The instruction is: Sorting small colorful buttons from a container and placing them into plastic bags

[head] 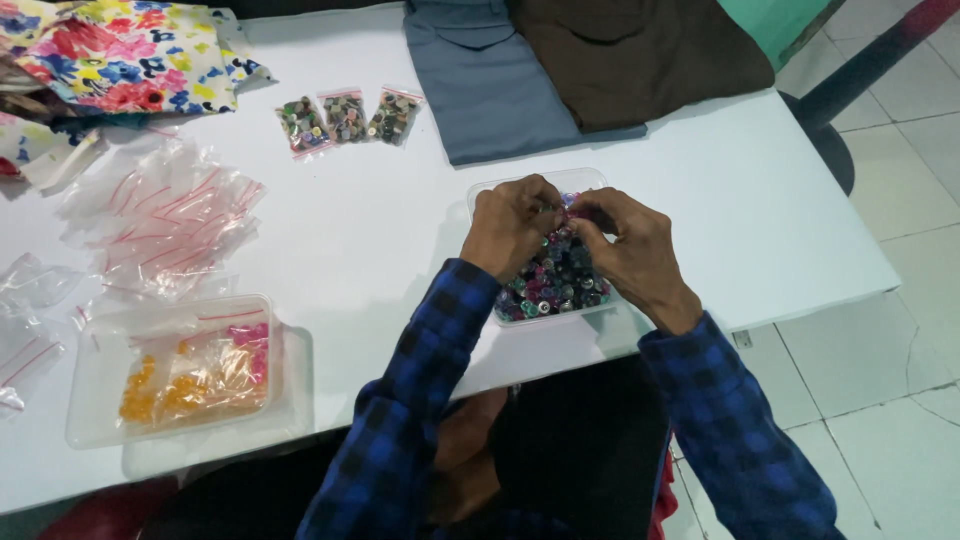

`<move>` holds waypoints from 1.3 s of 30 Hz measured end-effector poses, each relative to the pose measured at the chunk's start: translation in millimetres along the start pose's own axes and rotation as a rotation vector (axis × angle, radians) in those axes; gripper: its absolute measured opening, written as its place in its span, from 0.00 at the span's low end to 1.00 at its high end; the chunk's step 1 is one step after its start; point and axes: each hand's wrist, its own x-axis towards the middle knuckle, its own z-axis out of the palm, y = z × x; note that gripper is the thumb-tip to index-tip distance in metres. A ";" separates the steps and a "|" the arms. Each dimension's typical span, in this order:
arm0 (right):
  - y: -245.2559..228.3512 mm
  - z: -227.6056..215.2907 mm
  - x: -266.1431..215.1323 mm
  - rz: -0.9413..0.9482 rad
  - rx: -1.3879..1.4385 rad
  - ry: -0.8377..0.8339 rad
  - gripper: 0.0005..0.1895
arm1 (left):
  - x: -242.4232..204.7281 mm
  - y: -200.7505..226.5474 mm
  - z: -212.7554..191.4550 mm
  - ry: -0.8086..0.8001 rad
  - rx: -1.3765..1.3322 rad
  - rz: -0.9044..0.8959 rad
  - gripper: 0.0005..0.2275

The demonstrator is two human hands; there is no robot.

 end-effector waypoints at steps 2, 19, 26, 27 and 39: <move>-3.3 0.5 0.4 0.005 0.016 0.004 0.08 | -4.5 -2.0 -0.1 0.004 -0.179 -0.030 0.07; -21.7 8.4 -6.5 0.020 0.036 0.114 0.09 | -10.7 -2.5 0.9 -0.047 -0.512 -0.017 0.11; -26.1 6.2 -8.2 0.067 0.123 0.199 0.08 | -14.2 4.4 -3.5 0.038 -0.322 0.015 0.07; -23.4 6.3 -9.2 0.095 0.134 0.217 0.08 | -14.1 4.8 -3.9 0.070 -0.286 0.027 0.07; -23.1 10.5 -10.9 0.136 0.132 0.217 0.09 | 31.7 -24.3 18.7 -0.179 0.680 0.119 0.05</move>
